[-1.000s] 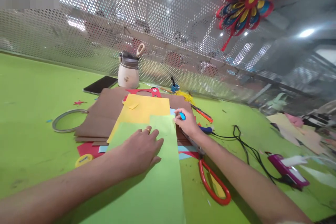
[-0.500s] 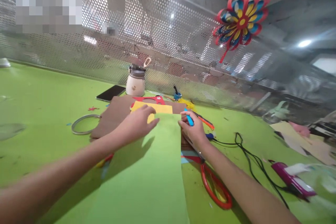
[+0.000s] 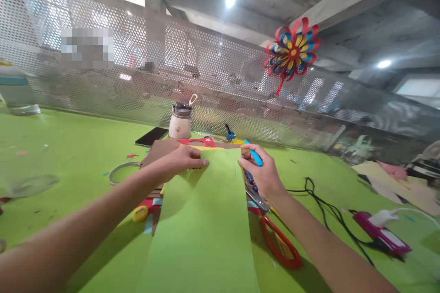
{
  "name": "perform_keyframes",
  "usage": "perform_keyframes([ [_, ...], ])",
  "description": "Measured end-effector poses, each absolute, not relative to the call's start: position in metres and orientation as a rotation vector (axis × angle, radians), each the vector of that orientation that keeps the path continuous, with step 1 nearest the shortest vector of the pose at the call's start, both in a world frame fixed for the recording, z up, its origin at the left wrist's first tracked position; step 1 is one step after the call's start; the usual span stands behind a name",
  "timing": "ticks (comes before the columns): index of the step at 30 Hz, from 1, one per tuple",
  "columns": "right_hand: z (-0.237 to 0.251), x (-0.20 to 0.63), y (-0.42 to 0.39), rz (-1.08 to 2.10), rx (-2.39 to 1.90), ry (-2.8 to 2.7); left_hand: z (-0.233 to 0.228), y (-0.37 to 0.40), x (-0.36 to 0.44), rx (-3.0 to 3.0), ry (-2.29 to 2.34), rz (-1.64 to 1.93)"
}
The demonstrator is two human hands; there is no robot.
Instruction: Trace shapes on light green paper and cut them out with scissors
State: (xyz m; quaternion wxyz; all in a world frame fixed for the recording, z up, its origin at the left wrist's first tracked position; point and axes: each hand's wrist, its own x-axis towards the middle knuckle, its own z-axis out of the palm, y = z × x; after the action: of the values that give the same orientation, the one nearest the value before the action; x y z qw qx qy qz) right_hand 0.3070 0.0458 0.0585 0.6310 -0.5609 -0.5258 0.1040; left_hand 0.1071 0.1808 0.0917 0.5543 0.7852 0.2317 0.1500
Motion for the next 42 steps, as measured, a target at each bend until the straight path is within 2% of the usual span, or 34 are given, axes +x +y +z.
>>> perform_keyframes([
  [7, 0.062, 0.292, 0.026, 0.315, -1.246, -1.074, 0.098, 0.184, 0.103, 1.844, 0.474, 0.341],
  [20, 0.033, 0.271, 0.016, 0.59, -1.236, -0.965, 0.091, 0.199, 0.103, 1.777, 0.526, 0.404],
  [30, 0.01, 0.276, 0.01, 0.61, -1.293, -0.923, 0.082, 0.207, 0.104, 1.794, 0.607, 0.396],
  [42, 0.009, 0.267, 0.007, 0.657, -1.296, -0.876, 0.088, 0.2, 0.105, 1.808, 0.673, 0.4],
])
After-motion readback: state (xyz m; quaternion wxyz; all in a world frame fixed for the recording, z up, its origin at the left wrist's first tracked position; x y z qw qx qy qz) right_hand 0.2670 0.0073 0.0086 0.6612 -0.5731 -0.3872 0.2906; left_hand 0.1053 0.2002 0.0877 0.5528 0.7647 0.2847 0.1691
